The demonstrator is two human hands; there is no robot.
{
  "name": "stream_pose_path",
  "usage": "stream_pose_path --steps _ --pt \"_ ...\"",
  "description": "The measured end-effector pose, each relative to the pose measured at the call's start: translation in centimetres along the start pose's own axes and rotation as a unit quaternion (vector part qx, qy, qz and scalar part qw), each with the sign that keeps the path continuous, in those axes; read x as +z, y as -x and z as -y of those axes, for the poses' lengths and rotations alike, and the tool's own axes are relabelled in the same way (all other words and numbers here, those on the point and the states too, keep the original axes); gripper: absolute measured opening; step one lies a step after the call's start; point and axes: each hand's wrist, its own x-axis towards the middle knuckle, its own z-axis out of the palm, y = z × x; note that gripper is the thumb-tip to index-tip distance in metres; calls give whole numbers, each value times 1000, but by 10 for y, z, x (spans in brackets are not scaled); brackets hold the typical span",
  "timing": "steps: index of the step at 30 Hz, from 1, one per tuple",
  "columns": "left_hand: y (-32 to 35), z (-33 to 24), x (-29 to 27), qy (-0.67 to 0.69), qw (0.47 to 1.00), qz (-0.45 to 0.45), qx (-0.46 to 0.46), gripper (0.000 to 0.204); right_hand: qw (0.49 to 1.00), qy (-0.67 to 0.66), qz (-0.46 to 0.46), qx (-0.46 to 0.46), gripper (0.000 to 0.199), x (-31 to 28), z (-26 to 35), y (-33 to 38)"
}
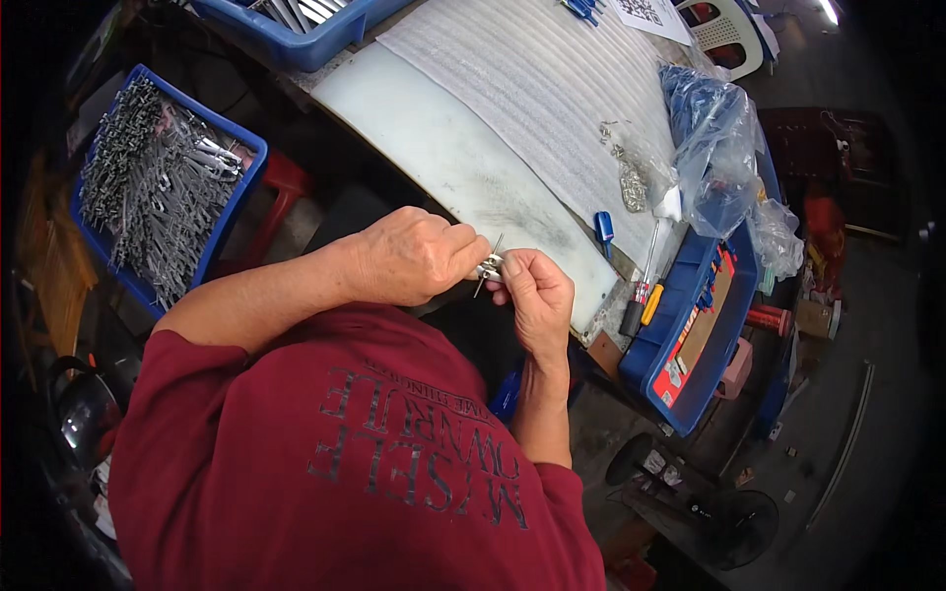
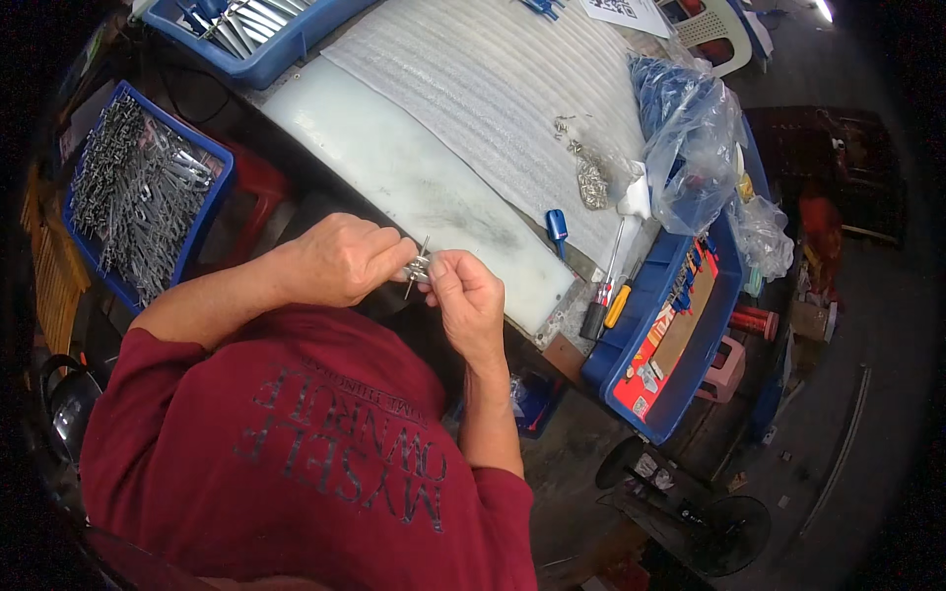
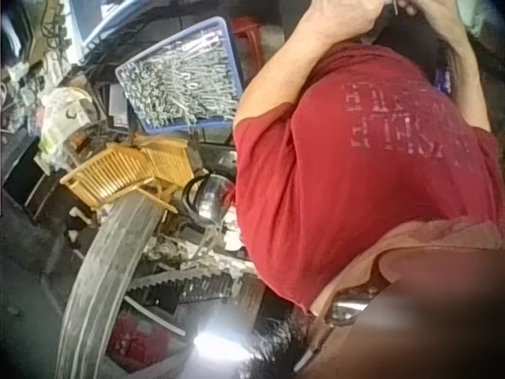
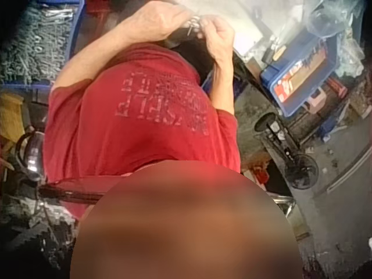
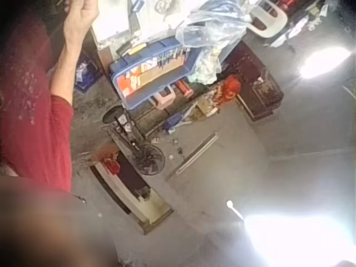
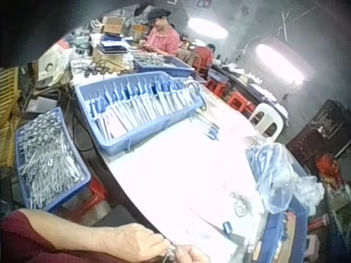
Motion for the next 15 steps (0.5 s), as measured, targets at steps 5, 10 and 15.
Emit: stream_pose_path --steps 5,10,15 --pt "1 -3 -6 -5 1000 16 -18 19 997 -18 -71 -35 25 -16 -2 2" --pt "0 2 -8 32 999 6 -29 20 997 -14 -66 -36 23 -17 -6 4" --pt "-4 0 -13 40 999 8 -31 20 997 -21 -66 -29 21 -15 -4 7"
